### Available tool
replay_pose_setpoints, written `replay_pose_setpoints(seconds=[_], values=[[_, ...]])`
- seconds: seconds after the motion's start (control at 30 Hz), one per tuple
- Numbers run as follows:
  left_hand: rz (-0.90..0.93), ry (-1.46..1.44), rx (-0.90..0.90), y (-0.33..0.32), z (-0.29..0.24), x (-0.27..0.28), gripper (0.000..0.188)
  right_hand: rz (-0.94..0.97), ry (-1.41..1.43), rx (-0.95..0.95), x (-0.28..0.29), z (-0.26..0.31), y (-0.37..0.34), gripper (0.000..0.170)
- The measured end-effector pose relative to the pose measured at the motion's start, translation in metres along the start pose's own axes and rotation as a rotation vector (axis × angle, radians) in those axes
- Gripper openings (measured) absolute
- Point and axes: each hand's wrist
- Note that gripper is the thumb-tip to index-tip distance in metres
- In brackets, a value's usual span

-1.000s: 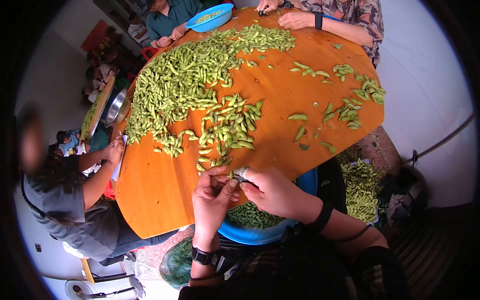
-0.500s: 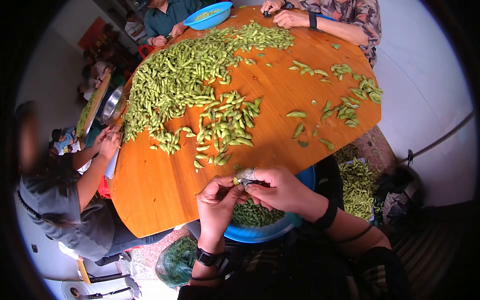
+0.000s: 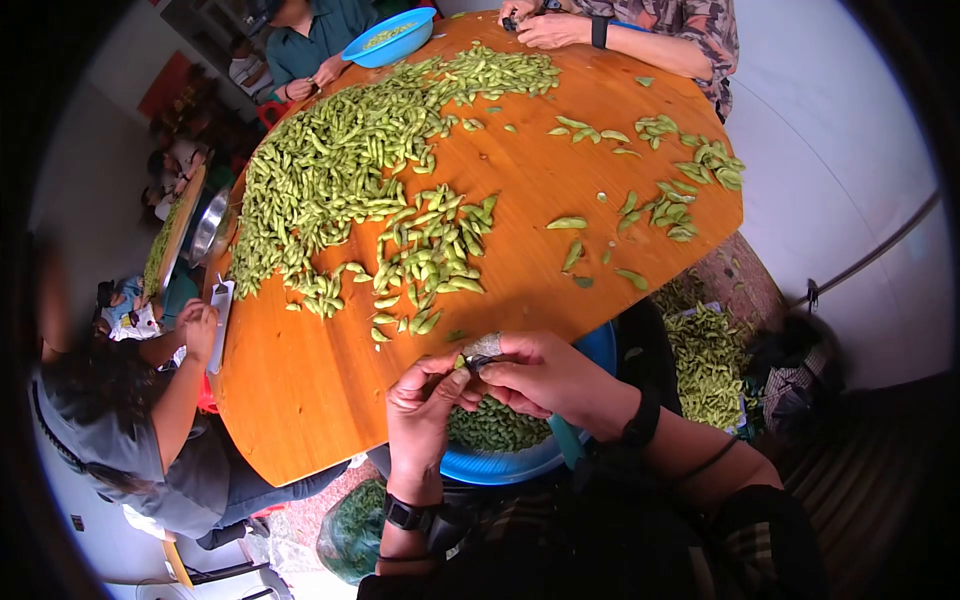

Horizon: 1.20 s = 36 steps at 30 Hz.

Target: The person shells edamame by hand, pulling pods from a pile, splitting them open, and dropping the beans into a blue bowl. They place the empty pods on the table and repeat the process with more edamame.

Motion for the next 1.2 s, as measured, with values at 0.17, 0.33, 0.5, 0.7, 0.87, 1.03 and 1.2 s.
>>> replay_pose_setpoints(seconds=[0.17,0.33,0.5,0.7,0.87,1.03,1.2], values=[[0.036,-0.089,0.106,0.004,-0.008,0.007,0.024,-0.016,0.068,-0.098,0.000,0.006,-0.001,0.018],[0.060,-0.181,0.202,0.009,-0.013,0.009,0.024,-0.083,-0.136,0.059,-0.003,0.002,0.003,0.015],[-0.046,-0.218,0.123,0.002,-0.004,-0.003,0.018,-0.232,-0.435,0.398,-0.014,-0.004,-0.003,0.016],[-0.039,0.282,-0.124,-0.004,0.001,-0.009,0.016,-0.214,-0.465,0.276,-0.008,-0.004,-0.009,0.014],[-0.016,0.594,-0.233,-0.005,-0.001,-0.002,0.012,-0.259,-0.216,0.056,-0.003,0.007,-0.009,0.014],[0.039,0.580,-0.208,-0.010,-0.004,-0.009,0.026,-0.314,-0.484,0.332,0.002,-0.011,0.005,0.021],[0.067,0.736,-0.331,-0.011,0.009,-0.010,0.027,-0.305,-0.334,0.109,-0.005,-0.005,0.002,0.020]])
Point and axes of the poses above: each hand's wrist, its own y-axis towards the middle knuckle, its own x-axis out of the back of the hand, z = x × y, and after that the axes turned 3 degrees about -y, right-handed
